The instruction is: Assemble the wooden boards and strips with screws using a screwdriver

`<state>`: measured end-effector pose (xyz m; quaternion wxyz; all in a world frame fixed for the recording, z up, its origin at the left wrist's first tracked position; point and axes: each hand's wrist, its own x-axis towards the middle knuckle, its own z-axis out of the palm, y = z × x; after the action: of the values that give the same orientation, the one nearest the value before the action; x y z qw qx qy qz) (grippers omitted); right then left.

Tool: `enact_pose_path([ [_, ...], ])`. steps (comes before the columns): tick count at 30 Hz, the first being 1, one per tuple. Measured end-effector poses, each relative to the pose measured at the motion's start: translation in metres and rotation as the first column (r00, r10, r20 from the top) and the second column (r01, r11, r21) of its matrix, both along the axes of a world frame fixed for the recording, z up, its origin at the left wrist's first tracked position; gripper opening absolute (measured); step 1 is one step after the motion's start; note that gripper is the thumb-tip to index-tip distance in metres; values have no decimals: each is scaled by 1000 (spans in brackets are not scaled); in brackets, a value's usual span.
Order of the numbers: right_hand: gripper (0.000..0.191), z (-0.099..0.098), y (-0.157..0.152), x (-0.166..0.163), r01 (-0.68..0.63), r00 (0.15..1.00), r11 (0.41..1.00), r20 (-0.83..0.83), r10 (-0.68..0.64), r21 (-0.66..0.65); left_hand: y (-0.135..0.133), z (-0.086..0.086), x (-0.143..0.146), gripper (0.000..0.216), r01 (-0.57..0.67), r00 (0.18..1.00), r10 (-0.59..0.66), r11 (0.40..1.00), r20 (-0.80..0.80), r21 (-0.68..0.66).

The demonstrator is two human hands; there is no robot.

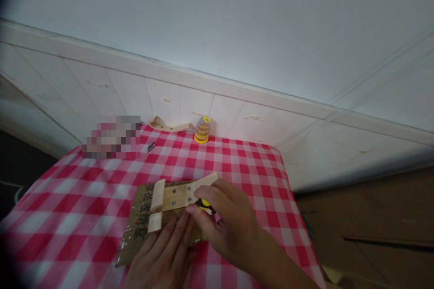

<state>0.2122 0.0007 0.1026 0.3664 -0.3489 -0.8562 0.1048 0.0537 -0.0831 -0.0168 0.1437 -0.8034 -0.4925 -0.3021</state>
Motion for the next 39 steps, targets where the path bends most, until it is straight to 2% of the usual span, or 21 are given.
enact_pose_path([
  [4, 10, -1, 1, -1, -26, 999, 1000, 33, 26, -2, -1, -1, 1, 37, -16, 1000, 16, 1000, 12, -1],
  [9, 41, -1, -2, 7, 9, 993, 995, 115, 2, -95, -1, 1, 0, 35, -10, 1000, 10, 1000, -14, 2],
  [12, 49, 0, -6, 11, -11, 990, 996, 139, 24, -92, -1, 1, 1, 35, -21, 1000, 21, 1000, -7, -4],
  [24, 34, 4, -9, 7, 20, 995, 994, 97, -10, -105, -2, 0, 0, 35, -11, 1000, 11, 1000, -10, -4],
  [31, 25, 4, -4, 2, -47, 999, 996, 15, 48, -82, -1, -1, 0, 35, -10, 1000, 10, 1000, -20, -8],
  [35, 37, 6, -6, 6, -33, 996, 992, 73, 43, -125, -1, -2, 0, 35, -7, 1000, 7, 1000, -13, -1],
  [39, 42, 7, -11, 9, -42, 993, 995, 111, 52, -89, -1, -2, 1, 35, -11, 1000, 11, 1000, -2, 14],
])
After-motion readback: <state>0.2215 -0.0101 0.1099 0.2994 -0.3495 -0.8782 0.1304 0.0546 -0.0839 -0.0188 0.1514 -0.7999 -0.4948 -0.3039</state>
